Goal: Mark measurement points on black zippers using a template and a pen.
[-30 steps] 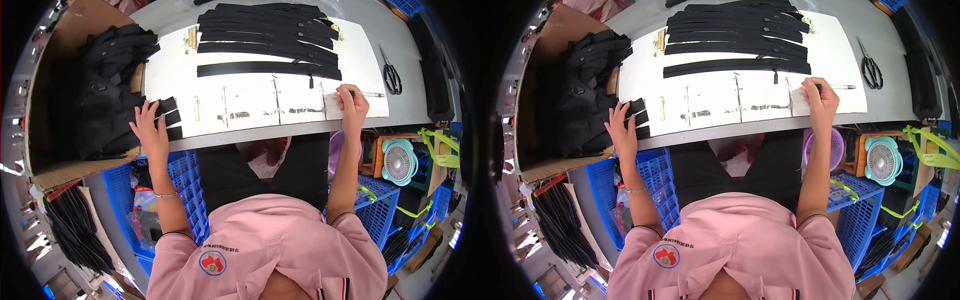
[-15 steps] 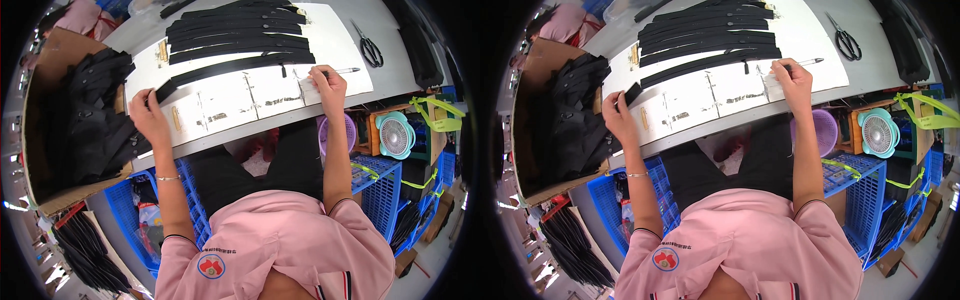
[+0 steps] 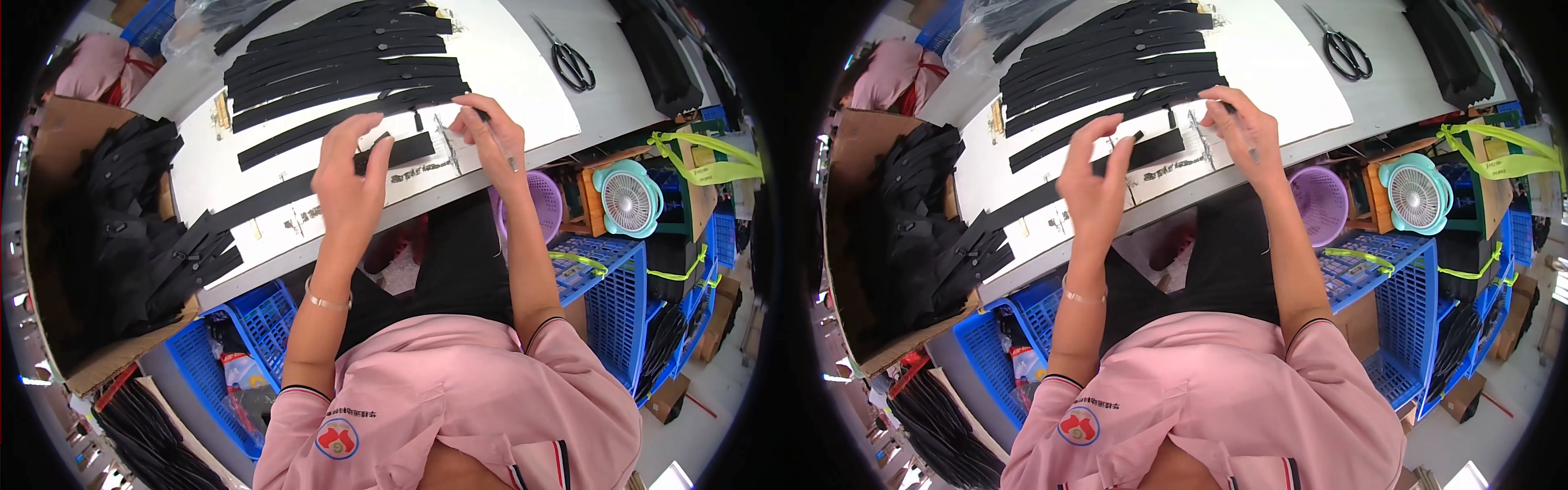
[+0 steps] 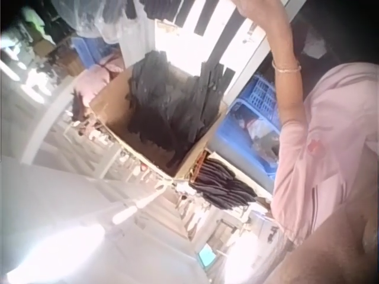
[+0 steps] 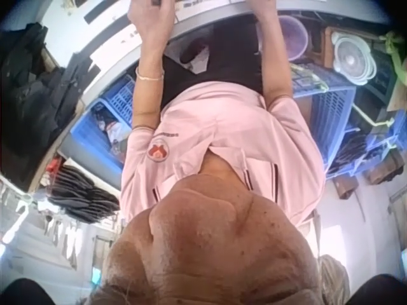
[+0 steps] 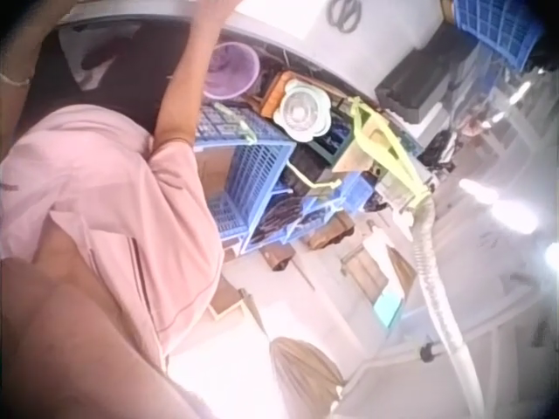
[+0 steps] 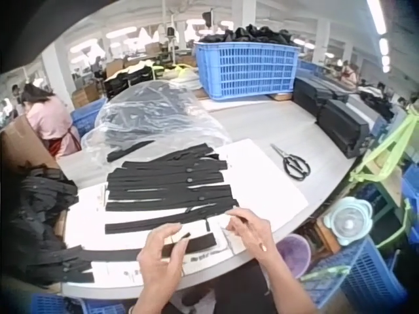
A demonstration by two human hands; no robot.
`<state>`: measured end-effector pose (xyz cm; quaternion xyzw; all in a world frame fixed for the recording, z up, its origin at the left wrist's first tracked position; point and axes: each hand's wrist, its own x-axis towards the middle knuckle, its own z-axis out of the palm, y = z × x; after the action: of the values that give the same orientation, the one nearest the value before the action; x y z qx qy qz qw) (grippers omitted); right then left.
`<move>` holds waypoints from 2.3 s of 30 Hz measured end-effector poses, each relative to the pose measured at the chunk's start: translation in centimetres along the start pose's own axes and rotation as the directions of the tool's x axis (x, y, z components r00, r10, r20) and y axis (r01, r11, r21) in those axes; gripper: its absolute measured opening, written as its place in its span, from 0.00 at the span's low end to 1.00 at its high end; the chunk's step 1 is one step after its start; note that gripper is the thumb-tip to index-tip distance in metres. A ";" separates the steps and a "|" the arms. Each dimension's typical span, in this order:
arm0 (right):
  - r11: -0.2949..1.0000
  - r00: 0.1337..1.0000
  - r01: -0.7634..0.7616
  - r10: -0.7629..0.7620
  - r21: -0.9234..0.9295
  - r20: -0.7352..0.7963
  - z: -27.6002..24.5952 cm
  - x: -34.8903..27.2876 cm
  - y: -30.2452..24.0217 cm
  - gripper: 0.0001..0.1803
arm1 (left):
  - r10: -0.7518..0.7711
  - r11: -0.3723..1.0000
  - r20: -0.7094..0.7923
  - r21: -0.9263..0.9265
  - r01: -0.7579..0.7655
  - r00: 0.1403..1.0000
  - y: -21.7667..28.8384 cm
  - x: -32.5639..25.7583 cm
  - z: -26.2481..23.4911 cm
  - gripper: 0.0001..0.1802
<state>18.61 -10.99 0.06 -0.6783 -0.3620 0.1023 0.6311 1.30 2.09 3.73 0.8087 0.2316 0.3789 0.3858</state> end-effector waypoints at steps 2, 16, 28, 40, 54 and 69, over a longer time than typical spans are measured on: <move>1.000 1.000 -0.023 0.023 0.021 0.004 0.0 0.0 0.4 0.09 | -0.004 0.962 -0.025 -0.272 -0.003 1.000 4.9 -0.6 -2.6 0.16; 0.842 0.889 0.398 -0.256 -0.364 0.379 1.5 -1.2 -0.5 0.20 | 0.158 0.916 -0.226 -0.330 -0.229 0.961 10.7 -2.8 -6.6 0.08; 0.778 0.997 0.067 -0.068 -0.625 0.022 0.0 -2.0 -1.4 0.17 | 0.181 0.795 -0.410 -0.475 -0.378 0.894 11.0 -3.0 -7.0 0.05; 0.457 0.879 0.363 -0.458 -0.812 0.135 1.6 -6.1 -0.5 0.19 | 0.021 0.925 0.129 0.375 -0.069 0.991 -4.1 -3.3 -6.2 0.26; 0.421 0.873 0.458 -0.379 -0.783 0.307 -2.8 -5.5 1.9 0.20 | -0.128 0.883 0.229 0.469 0.006 0.965 -3.2 -8.6 -7.0 0.37; 0.784 0.974 0.227 -0.193 -0.578 0.121 3.4 -4.6 -3.8 0.12 | -0.182 0.780 -0.007 0.608 0.149 0.983 -4.9 -10.6 -10.0 0.36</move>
<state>11.93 -11.38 1.53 -0.7925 -0.4662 -0.0673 0.3873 -13.42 2.46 -0.67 0.8756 0.4006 0.2282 0.1441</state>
